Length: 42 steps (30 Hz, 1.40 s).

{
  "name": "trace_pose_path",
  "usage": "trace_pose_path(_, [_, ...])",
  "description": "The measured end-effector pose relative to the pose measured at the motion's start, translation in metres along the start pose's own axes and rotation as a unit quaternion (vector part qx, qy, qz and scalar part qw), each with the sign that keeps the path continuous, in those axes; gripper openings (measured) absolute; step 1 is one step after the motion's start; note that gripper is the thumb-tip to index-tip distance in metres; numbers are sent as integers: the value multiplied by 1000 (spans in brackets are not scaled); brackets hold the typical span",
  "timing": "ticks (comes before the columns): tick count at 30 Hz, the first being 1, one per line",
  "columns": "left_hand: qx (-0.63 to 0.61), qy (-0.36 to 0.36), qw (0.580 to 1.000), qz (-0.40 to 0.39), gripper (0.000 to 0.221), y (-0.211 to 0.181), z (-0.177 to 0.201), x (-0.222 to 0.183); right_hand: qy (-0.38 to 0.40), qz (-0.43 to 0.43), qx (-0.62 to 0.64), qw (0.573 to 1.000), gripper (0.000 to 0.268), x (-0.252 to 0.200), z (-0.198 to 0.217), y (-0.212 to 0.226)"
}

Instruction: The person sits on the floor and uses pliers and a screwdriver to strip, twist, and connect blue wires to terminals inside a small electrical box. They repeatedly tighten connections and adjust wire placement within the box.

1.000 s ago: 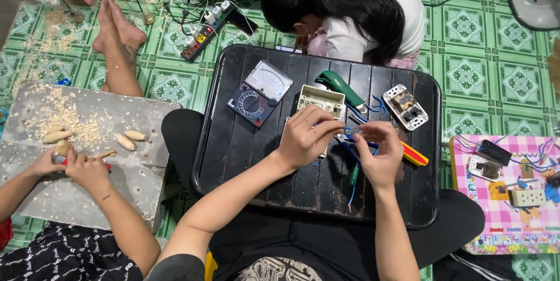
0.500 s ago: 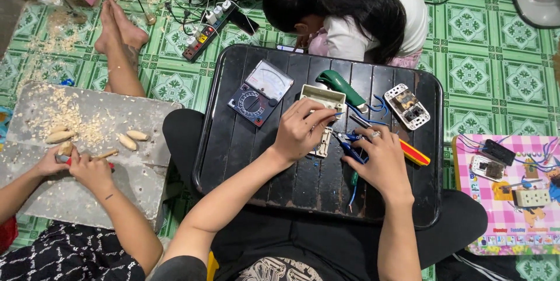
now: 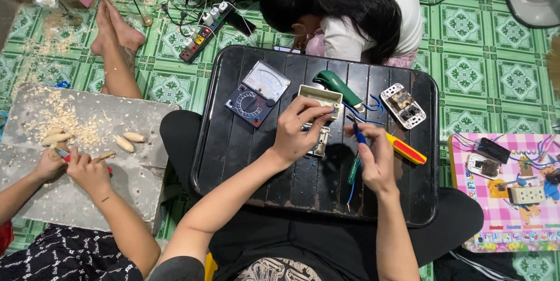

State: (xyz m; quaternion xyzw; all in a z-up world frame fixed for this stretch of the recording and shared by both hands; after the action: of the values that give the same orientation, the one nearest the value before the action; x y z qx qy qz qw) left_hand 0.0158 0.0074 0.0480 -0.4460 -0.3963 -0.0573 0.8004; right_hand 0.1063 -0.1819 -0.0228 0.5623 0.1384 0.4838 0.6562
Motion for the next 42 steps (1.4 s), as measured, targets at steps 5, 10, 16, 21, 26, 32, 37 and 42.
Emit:
trace_pose_path(5, [-4,12,1000,1,9,-4,-3,1,-28,23,-65,997,15,3,-9,11])
trace_pose_path(10, [-24,18,999,14,9,-4,-6,-1,-24,35,-94,995,18,11,-11,24])
trace_pose_path(16, [28,16,999,-17,10,-3,-10,-5,-28,23,-112,993,22,6,-13,17])
trace_pose_path(21, [34,20,999,-32,6,-6,-11,-5,-40,22,-153,987,17,12,-16,31])
trace_pose_path(26, [51,22,998,-43,4,-2,-14,-8,-45,25,-168,984,17,14,-16,32])
trace_pose_path(32, [60,29,997,-46,4,-5,-16,-7,-60,29,-165,984,17,12,-14,31])
trace_pose_path(37, [60,30,997,-43,4,-4,-17,-8,-67,22,-163,984,14,9,-14,25])
trace_pose_path(42, [65,33,996,-43,5,-6,-16,-7,-67,24,-160,985,14,11,-14,28])
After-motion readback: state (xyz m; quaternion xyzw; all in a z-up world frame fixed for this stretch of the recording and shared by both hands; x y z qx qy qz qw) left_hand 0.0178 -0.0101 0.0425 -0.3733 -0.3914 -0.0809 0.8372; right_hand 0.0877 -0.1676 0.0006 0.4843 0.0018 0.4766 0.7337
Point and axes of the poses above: each hand's wrist, its own x-axis towards the middle knuckle, its own z-axis out of the back of the hand, y = z × x, the point moved 4 cm from there along x, towards the middle knuckle, and after that the axes turned 13 degrees about y, right-handed, at the moved point
